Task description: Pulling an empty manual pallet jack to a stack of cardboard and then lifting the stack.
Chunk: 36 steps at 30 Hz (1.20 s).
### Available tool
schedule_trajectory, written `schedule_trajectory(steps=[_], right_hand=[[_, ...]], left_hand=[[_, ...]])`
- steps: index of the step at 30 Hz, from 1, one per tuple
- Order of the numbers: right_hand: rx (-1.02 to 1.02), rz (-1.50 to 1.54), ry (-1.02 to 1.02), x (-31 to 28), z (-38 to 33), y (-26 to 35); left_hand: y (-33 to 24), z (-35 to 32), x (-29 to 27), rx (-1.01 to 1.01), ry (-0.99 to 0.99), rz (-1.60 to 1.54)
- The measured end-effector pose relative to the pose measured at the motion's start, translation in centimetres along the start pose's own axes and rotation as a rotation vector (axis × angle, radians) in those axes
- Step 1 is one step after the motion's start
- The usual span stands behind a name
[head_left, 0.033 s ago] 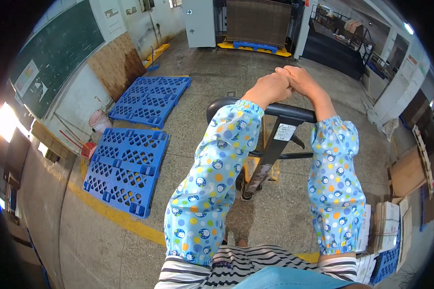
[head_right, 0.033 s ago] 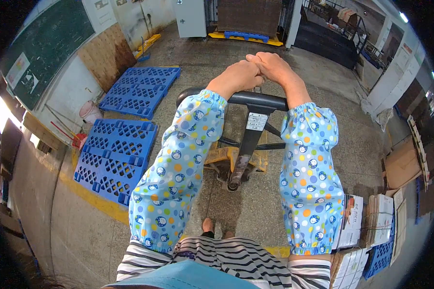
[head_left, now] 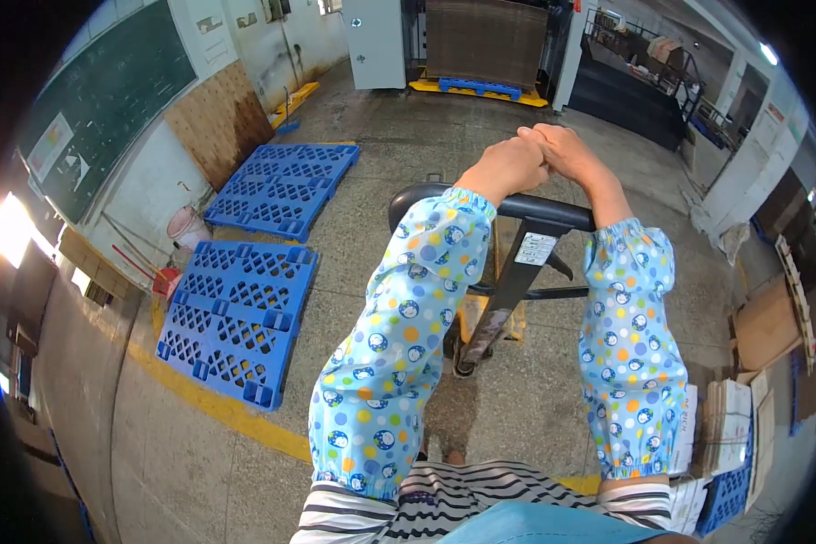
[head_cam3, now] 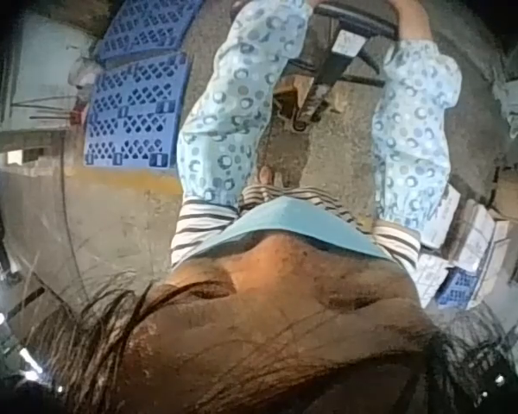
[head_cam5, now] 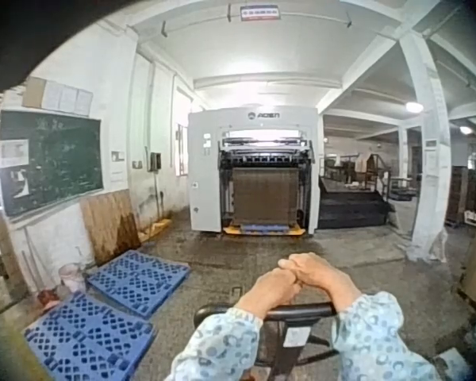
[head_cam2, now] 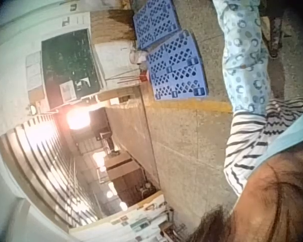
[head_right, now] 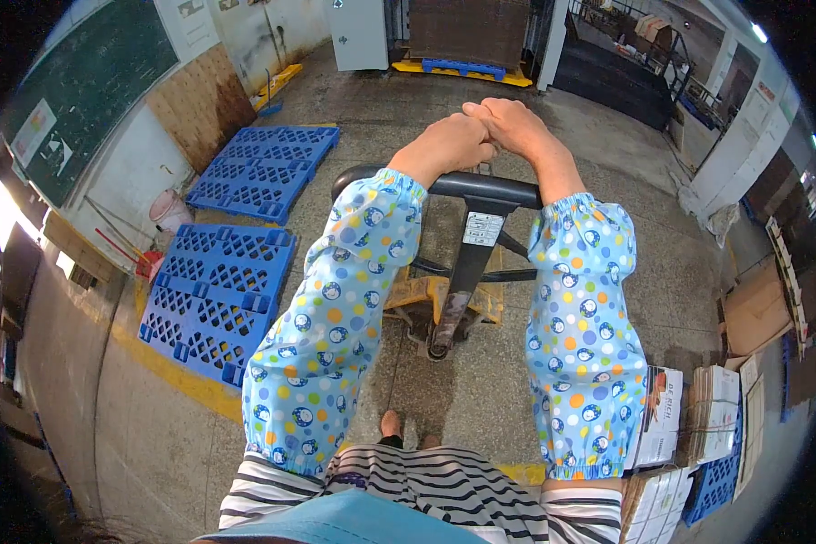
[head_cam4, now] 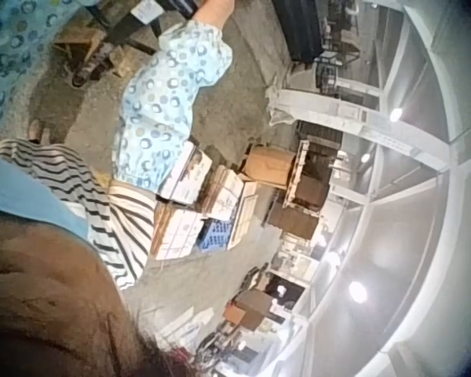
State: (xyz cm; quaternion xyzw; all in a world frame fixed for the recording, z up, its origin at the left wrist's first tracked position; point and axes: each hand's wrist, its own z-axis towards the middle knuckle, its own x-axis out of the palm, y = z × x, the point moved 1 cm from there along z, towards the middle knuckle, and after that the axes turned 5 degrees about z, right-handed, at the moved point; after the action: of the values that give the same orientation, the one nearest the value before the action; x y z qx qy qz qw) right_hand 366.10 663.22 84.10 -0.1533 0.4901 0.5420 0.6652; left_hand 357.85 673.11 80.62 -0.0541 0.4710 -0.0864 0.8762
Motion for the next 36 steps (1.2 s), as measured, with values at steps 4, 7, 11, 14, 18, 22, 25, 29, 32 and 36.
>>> schedule_trajectory(steps=[4, 7, 11, 14, 18, 22, 25, 29, 32, 36], right_hand=[[-0.012, 0.008, 0.002, -0.08, 0.06, -0.30], [0.009, 0.036, 0.010, 0.07, -0.02, -0.22], [0.042, 0.027, 0.012, 0.17, 0.02, 0.00], [0.052, 0.015, 0.014, 0.15, 0.11, -0.28], [0.042, 0.000, 0.006, 0.13, 0.02, -0.14], [0.032, -0.005, -0.005, 0.09, -0.17, 0.07], [0.022, -0.011, 0.011, -0.04, -0.20, 0.24], [0.059, 0.010, 0.014, -0.14, -0.21, 0.03], [0.055, 0.004, 0.028, 0.01, -0.01, -0.06], [0.037, -0.004, 0.023, 0.01, -0.07, 0.08]], left_hand=[[-0.17, 0.06, -0.16, -0.004, 0.008, -0.008], [-0.10, 0.00, -0.12, -0.008, 0.032, -0.002], [0.02, 0.01, -0.13, -0.008, 0.004, 0.000], [-0.09, 0.02, -0.22, -0.001, 0.005, -0.008], [0.01, 0.04, -0.18, 0.002, 0.050, -0.029], [-0.09, 0.01, -0.16, 0.005, 0.040, -0.004], [-0.02, -0.13, -0.25, 0.013, 0.041, 0.006], [-0.32, -0.10, -0.38, 0.013, 0.051, -0.009], [-0.11, -0.03, -0.31, 0.007, 0.062, -0.006], [-0.02, -0.07, -0.18, 0.015, 0.041, 0.002]])
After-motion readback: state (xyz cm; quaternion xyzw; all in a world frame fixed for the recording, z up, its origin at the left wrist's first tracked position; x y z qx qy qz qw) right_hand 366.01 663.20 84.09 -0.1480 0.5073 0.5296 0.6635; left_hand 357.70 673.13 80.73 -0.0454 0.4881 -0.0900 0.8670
